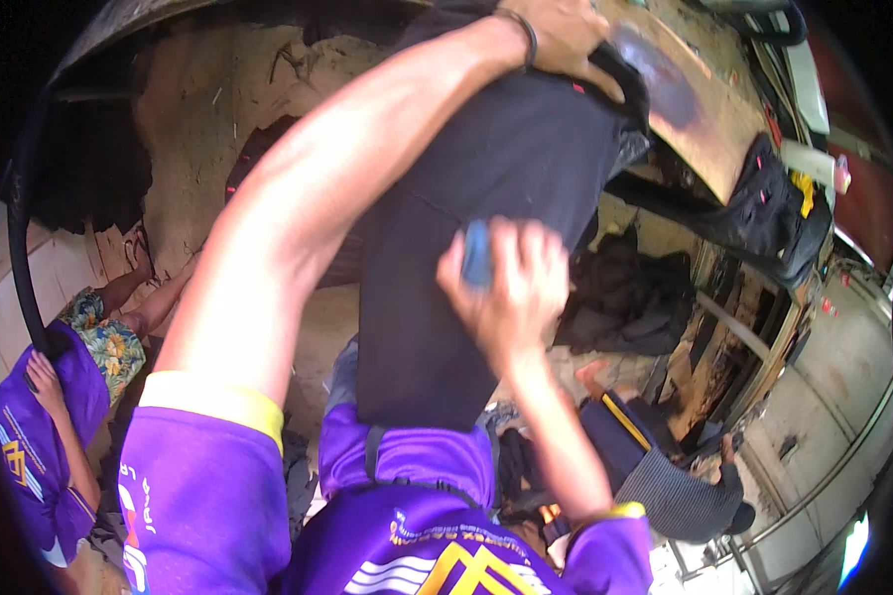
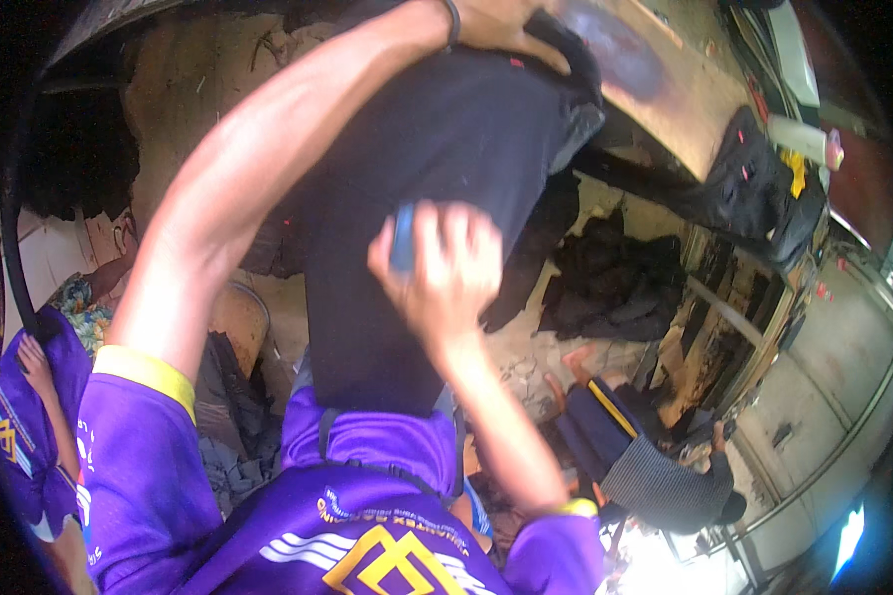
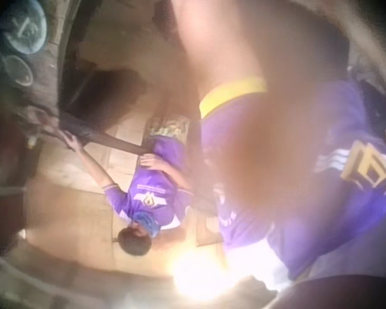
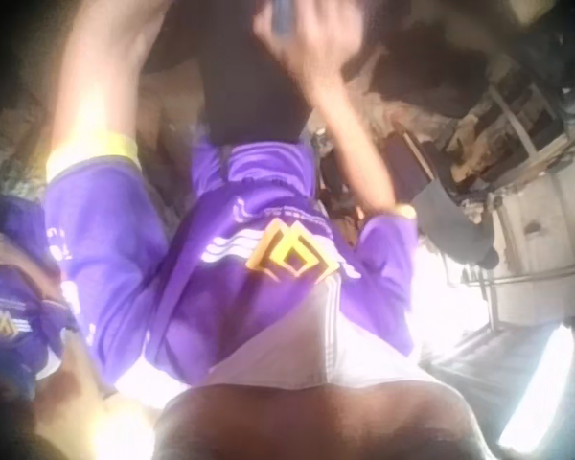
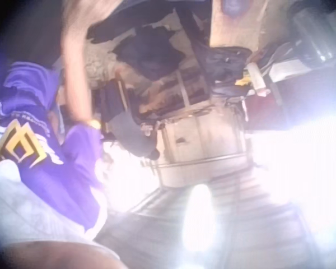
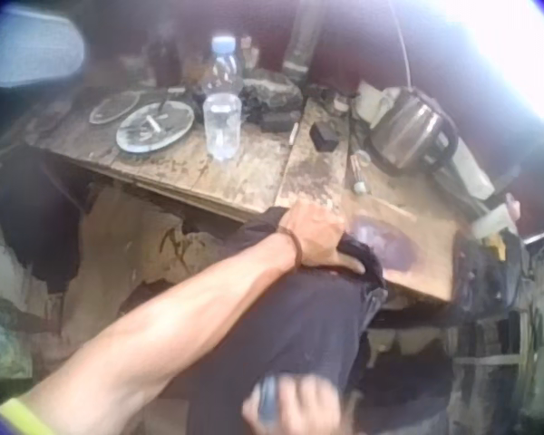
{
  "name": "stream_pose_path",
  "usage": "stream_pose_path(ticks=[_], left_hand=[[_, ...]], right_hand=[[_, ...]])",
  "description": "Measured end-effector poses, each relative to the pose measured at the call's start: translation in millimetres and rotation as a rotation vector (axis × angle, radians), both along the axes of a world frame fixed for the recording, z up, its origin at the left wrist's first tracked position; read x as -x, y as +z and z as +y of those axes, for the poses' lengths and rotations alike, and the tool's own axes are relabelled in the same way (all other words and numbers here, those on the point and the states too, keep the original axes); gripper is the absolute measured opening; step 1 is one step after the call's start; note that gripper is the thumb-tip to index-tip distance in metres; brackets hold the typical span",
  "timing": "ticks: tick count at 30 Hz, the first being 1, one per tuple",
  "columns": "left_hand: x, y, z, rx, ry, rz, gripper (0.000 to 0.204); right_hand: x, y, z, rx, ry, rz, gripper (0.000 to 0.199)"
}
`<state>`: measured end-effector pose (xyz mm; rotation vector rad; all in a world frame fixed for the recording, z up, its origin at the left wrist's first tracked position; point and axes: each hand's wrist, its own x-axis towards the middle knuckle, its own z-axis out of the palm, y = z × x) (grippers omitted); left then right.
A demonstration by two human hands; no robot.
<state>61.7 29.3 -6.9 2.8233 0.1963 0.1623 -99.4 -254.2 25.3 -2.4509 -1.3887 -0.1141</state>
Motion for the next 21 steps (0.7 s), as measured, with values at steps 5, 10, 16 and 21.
stream_pose_path(ticks=[5, 10, 16, 21], left_hand=[[1.6, -8.5, -6.0, -0.005, 0.036, -0.075, 0.096], [-0.8, -17.3, -9.2, -0.033, 0.029, -0.14, 0.095], [-0.1, -13.5, -6.6, 0.009, 0.002, -0.085, 0.094], [3.6, -3.2, -3.7, 0.013, 0.015, -0.071, 0.095]], right_hand=[[74.2, 26.1, -55.0, 0.139, 0.22, 0.325, 0.033], [17.9, 23.2, 14.4, -0.049, 0.137, 0.131, 0.032], [73.5, 18.7, -29.4, 0.103, 0.171, 0.273, 0.034], [57.3, 11.7, -5.6, -0.019, 0.152, 0.158, 0.03]])
